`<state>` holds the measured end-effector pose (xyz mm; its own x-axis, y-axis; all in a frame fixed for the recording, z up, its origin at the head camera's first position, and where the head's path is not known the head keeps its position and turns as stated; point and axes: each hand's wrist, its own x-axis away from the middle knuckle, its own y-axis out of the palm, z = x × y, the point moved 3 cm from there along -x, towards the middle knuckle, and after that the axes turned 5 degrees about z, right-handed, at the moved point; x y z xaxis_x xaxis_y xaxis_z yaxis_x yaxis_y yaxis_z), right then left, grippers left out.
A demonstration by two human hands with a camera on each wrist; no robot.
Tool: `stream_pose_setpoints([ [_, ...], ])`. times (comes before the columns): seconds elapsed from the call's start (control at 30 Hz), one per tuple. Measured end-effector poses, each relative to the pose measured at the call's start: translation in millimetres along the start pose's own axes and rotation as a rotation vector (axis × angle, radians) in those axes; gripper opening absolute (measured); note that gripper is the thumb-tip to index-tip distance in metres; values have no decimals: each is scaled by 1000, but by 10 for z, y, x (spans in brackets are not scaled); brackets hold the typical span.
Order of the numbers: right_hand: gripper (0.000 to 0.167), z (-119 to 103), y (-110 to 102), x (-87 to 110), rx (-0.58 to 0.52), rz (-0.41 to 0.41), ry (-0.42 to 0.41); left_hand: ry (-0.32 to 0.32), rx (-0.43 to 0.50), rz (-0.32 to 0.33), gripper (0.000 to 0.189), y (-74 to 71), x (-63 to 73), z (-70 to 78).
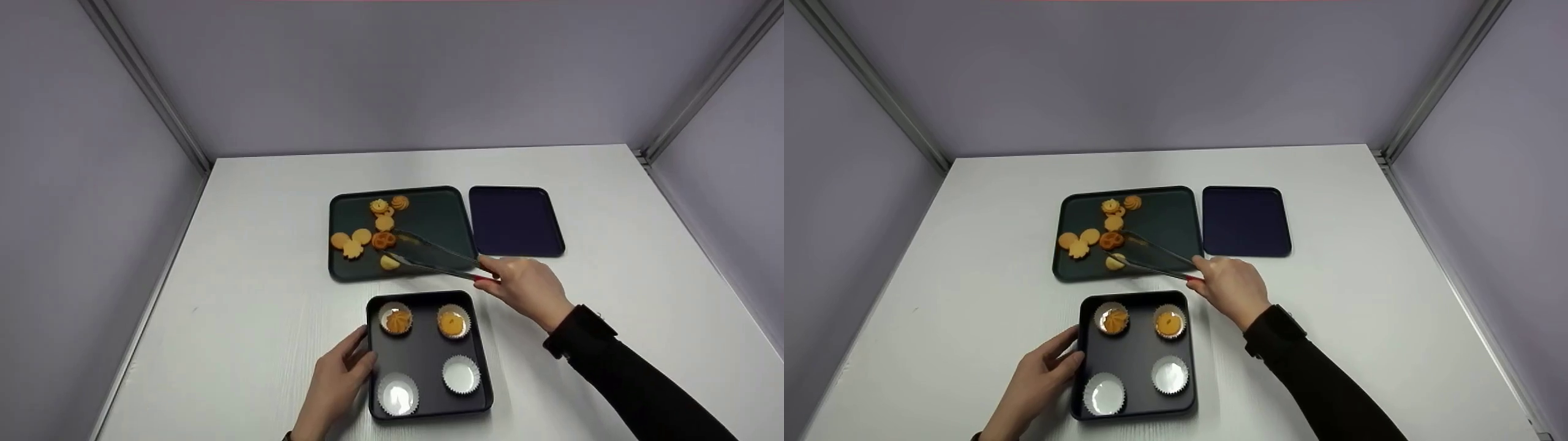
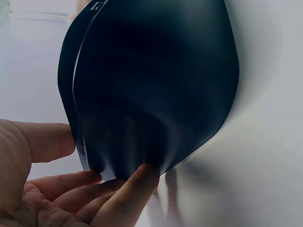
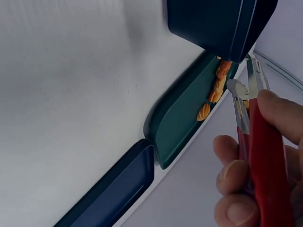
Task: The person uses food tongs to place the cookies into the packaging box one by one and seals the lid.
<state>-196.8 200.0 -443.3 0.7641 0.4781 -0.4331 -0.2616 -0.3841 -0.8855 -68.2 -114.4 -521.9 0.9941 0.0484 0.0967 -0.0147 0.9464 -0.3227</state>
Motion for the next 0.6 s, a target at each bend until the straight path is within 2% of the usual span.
stream_pose_setpoints([
  [0.33, 28, 15, 154, -106, -21, -30, 7, 16, -16, 4, 55, -1, -3, 2],
  [0.6, 30, -69, 168, -179, -20, -61, 23, 3, 14, -1, 56, 10, 1, 7],
])
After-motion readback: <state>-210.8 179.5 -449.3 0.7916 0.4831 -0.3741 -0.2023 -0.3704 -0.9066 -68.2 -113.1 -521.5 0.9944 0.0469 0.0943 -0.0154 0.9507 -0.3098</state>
